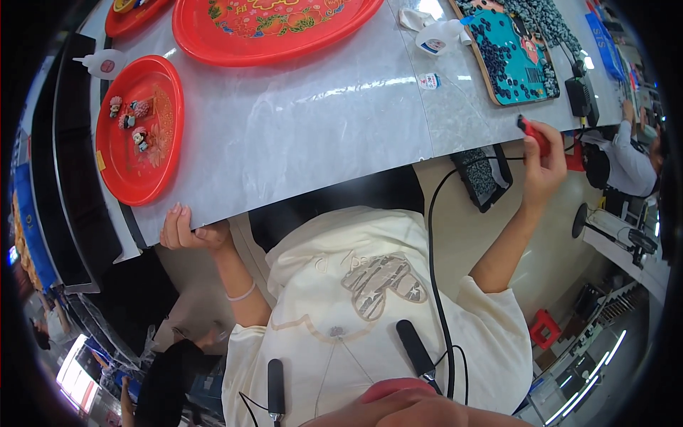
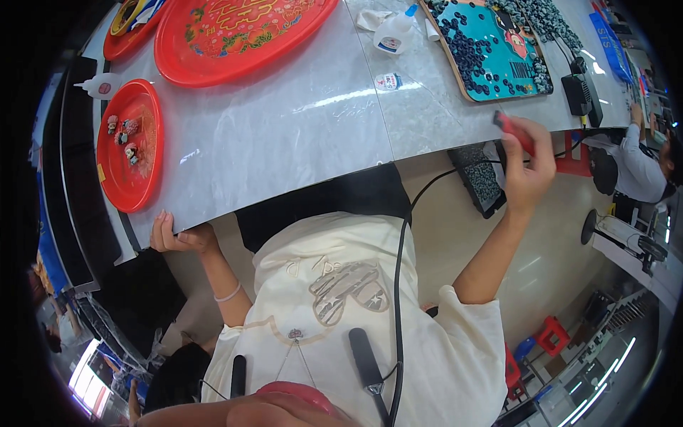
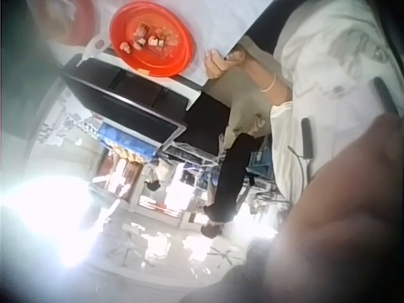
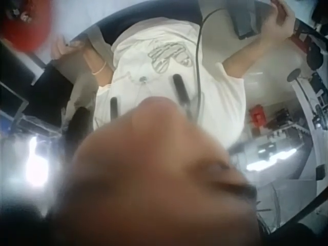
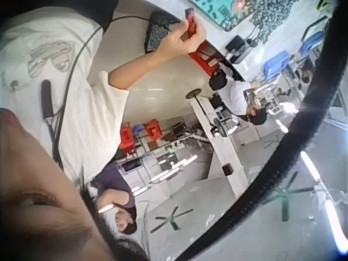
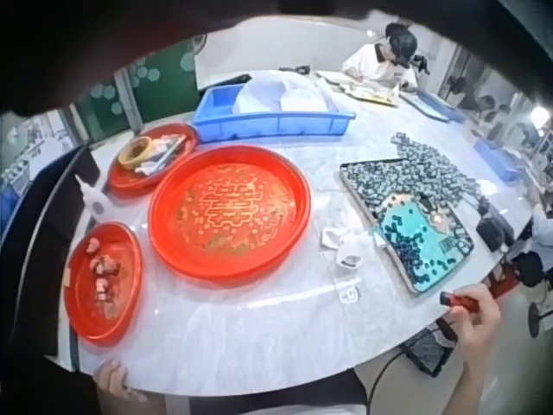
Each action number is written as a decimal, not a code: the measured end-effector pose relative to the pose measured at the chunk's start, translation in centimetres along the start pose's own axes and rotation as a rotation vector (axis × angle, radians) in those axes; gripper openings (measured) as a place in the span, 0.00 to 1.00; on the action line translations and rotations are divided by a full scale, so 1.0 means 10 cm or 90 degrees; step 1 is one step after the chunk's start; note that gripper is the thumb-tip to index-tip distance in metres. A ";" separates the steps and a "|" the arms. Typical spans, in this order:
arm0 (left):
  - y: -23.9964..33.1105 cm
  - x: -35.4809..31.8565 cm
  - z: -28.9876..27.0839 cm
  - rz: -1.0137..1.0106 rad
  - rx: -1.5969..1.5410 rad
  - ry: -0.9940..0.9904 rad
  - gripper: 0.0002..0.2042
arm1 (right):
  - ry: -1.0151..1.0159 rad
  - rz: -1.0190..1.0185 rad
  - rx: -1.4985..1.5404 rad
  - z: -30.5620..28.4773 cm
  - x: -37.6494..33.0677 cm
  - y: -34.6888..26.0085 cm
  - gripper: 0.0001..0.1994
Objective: The person applies adhesive from a glue bottle to small figurine parts and joins them together by hand on a workbench.
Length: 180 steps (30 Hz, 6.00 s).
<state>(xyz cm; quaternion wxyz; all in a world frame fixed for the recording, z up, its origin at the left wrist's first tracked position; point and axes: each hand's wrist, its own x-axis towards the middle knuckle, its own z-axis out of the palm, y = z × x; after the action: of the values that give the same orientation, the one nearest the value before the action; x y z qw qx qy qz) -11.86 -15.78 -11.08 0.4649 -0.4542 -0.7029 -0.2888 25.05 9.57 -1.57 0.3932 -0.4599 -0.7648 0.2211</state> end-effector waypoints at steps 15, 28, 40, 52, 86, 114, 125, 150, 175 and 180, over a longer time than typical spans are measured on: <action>0.02 0.01 0.01 0.007 0.009 0.001 0.15 | 0.140 0.094 -0.019 -0.21 0.13 0.32 0.10; 0.02 -0.01 0.03 -0.010 -0.019 0.010 0.15 | 0.082 0.031 -0.231 -0.29 0.29 0.46 0.10; 0.01 -0.02 0.02 -0.017 -0.027 0.008 0.14 | 0.022 -0.016 -0.267 -0.35 0.44 0.69 0.08; -0.04 0.02 0.01 -0.020 -0.033 -0.012 0.13 | -0.115 -0.171 -0.073 0.29 0.70 -0.41 0.14; -0.06 -0.01 0.15 -0.021 -0.037 0.010 0.16 | -0.022 0.023 0.200 0.07 1.00 -0.12 0.03; 0.05 0.01 0.15 -0.020 -0.076 0.010 0.14 | -0.006 -0.167 -0.342 0.12 -0.10 0.20 0.23; 0.05 0.00 0.18 -0.028 -0.079 0.016 0.16 | -0.041 -0.205 -0.324 0.19 -0.24 0.10 0.23; 0.07 0.04 0.18 -0.027 -0.086 0.025 0.15 | 0.082 -0.199 -0.364 0.12 0.03 0.41 0.22; 0.08 0.04 0.17 -0.024 -0.080 0.025 0.17 | 0.035 -0.227 -0.149 0.33 -0.23 0.14 0.12; 0.11 0.06 0.16 -0.025 -0.082 0.020 0.15 | 0.002 -0.288 -0.132 0.22 -0.13 0.22 0.10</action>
<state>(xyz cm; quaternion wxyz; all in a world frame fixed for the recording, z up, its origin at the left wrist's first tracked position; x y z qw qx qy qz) -11.62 -13.80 -11.18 0.4399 -0.4650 -0.6841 -0.3497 24.74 9.55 -4.92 0.3847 -0.3149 -0.8664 0.0472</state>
